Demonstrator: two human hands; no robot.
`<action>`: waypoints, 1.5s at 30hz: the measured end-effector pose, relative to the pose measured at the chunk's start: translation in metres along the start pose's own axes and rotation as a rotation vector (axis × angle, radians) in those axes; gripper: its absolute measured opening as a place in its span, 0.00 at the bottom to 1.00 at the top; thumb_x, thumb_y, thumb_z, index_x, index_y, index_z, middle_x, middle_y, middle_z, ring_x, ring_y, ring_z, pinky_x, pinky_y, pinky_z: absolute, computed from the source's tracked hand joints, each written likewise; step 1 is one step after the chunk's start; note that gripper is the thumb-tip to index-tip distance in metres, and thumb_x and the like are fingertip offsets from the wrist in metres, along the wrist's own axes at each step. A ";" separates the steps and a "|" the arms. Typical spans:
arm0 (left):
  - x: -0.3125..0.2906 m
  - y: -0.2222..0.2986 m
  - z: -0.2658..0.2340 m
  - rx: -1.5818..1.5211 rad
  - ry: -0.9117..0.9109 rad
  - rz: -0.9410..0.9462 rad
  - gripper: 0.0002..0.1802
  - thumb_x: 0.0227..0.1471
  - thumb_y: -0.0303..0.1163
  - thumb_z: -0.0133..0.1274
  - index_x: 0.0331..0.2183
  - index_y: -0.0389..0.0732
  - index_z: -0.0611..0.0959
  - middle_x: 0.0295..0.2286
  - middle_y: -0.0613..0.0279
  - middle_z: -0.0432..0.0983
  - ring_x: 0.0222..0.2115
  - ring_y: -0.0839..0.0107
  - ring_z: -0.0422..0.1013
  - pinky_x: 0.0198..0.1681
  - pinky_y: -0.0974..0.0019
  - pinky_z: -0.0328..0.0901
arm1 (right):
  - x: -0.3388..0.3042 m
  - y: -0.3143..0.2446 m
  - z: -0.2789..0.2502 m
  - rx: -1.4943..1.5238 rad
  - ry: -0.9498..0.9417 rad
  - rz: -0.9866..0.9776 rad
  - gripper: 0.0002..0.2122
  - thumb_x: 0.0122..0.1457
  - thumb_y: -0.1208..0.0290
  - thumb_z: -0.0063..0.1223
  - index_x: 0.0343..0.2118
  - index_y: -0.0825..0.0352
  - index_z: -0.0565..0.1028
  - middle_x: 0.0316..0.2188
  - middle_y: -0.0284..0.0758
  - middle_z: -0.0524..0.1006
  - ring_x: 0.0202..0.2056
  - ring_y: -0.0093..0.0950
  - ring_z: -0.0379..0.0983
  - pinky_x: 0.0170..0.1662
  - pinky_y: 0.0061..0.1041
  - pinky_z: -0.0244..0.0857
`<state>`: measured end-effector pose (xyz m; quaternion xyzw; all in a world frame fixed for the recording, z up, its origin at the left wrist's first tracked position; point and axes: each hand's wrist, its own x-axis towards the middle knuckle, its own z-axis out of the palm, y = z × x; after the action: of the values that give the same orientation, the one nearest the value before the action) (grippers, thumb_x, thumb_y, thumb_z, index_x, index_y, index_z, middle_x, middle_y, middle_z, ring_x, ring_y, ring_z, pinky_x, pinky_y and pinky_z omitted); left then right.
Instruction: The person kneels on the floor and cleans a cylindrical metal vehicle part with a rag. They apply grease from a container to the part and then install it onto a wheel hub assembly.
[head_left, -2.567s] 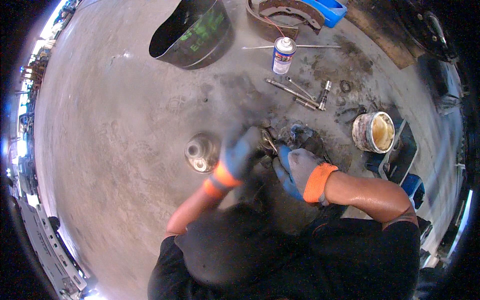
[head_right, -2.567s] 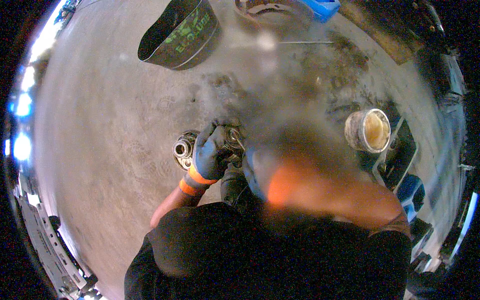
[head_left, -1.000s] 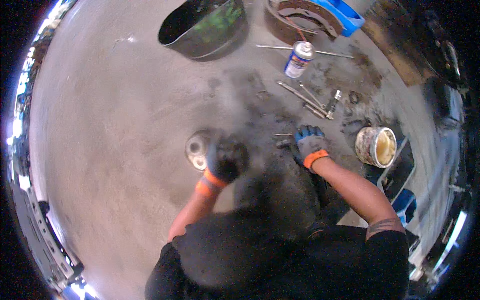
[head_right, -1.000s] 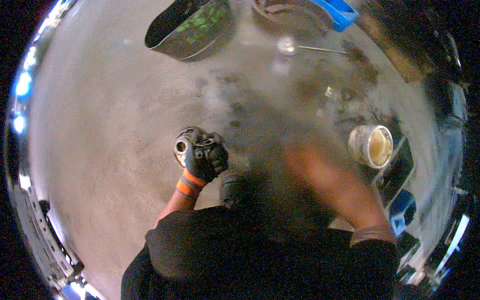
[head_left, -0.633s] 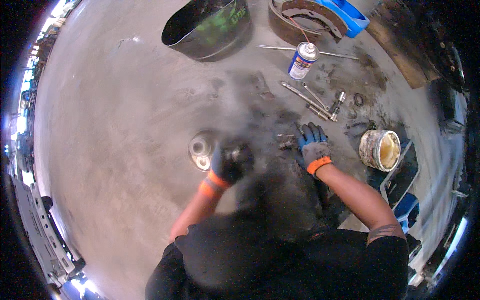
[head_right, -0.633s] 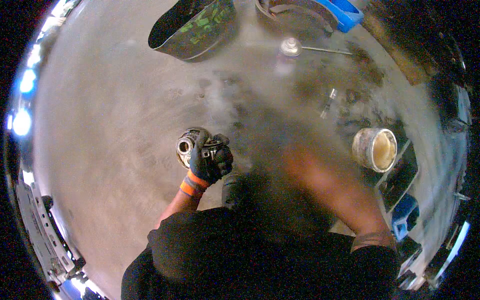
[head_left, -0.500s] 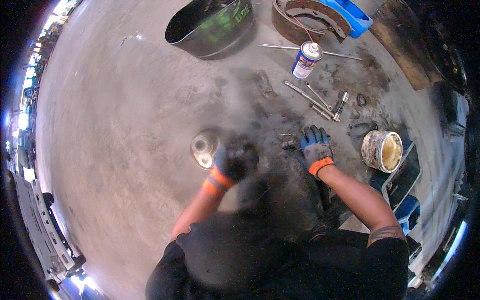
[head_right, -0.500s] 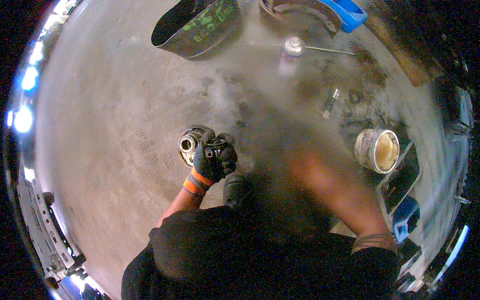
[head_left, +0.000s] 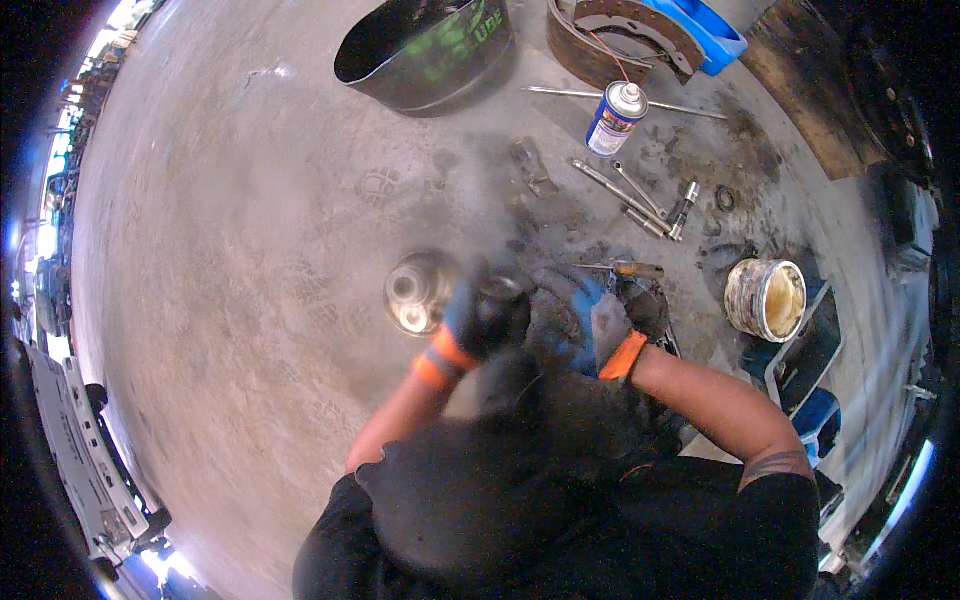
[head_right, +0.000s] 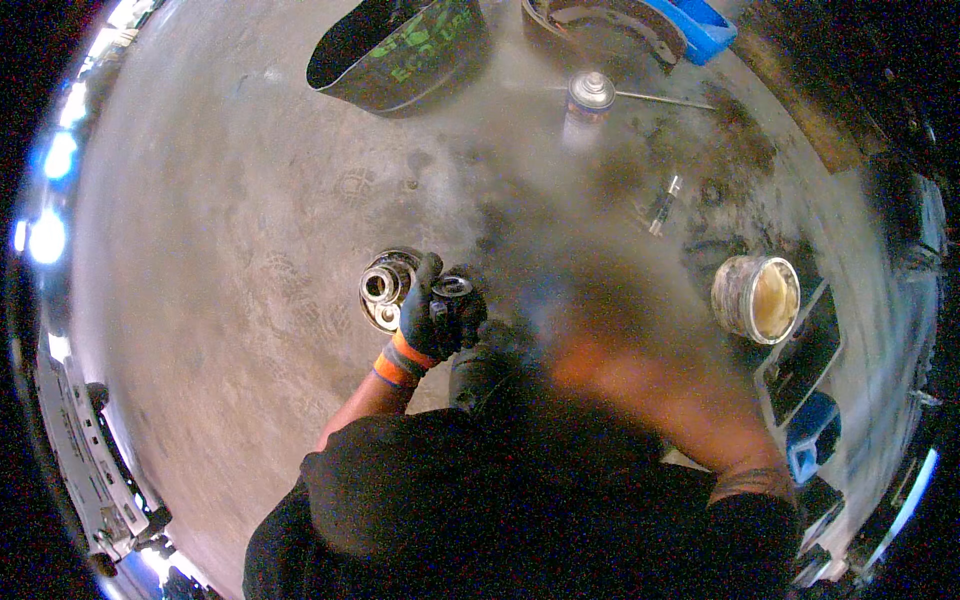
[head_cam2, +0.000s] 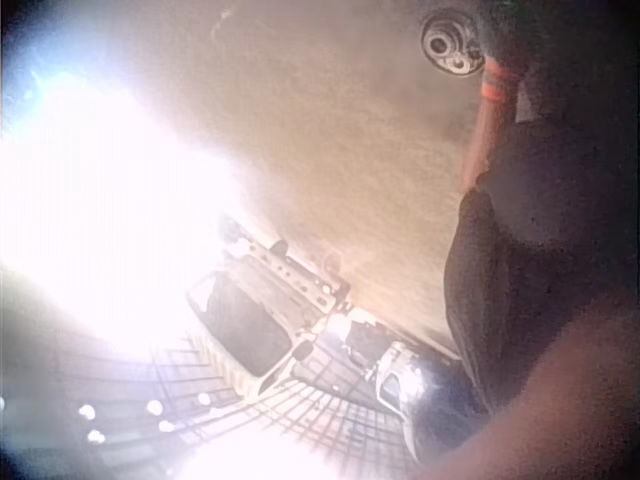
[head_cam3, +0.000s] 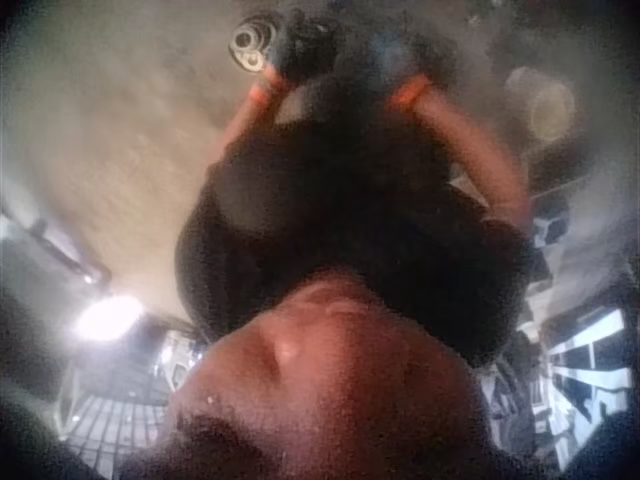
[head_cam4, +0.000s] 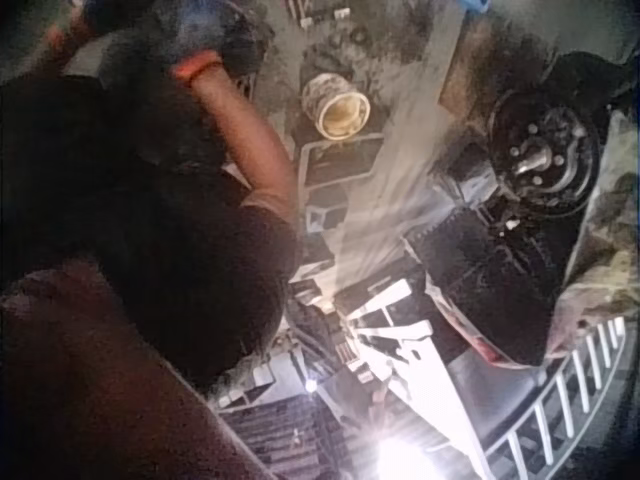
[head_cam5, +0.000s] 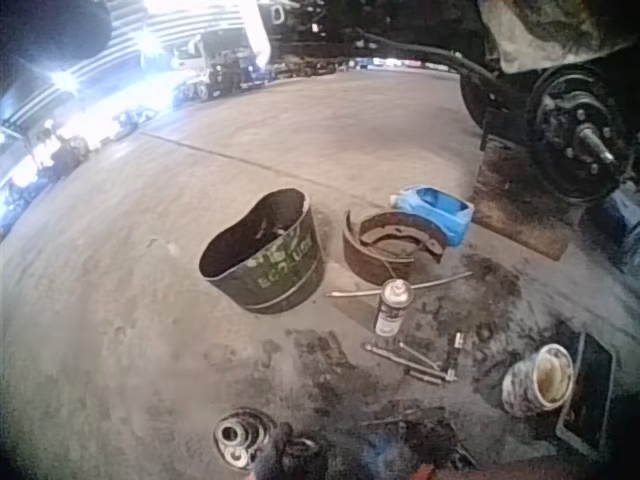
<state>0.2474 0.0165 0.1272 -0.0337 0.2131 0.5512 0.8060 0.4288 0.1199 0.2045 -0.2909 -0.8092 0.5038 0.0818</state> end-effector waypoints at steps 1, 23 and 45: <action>-0.001 -0.002 -0.005 0.152 0.021 0.079 0.26 0.59 0.61 0.44 0.38 0.48 0.79 0.27 0.66 0.75 0.26 0.69 0.71 0.29 0.65 0.66 | -0.001 -0.003 0.001 0.028 -0.003 -0.013 0.31 0.54 0.51 0.58 0.58 0.63 0.67 0.55 0.47 0.69 0.55 0.46 0.65 0.59 0.43 0.58; -0.016 0.000 0.056 0.612 -0.185 0.039 0.23 0.65 0.32 0.40 0.59 0.36 0.67 0.60 0.58 0.64 0.60 0.64 0.60 0.69 0.56 0.40 | 0.009 0.024 -0.028 -0.032 -0.319 -0.310 0.31 0.50 0.54 0.67 0.53 0.67 0.71 0.43 0.44 0.78 0.45 0.38 0.75 0.52 0.36 0.67; -0.004 -0.017 0.078 1.032 0.425 0.468 0.16 0.64 0.38 0.42 0.47 0.39 0.75 0.28 0.66 0.74 0.27 0.74 0.70 0.31 0.65 0.66 | -0.006 -0.009 -0.006 0.249 0.266 0.128 0.25 0.49 0.63 0.68 0.49 0.66 0.73 0.43 0.41 0.79 0.43 0.31 0.75 0.48 0.33 0.68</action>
<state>0.2848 0.0287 0.1964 0.3002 0.6110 0.5206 0.5153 0.4330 0.1177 0.2160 -0.3935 -0.7026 0.5613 0.1911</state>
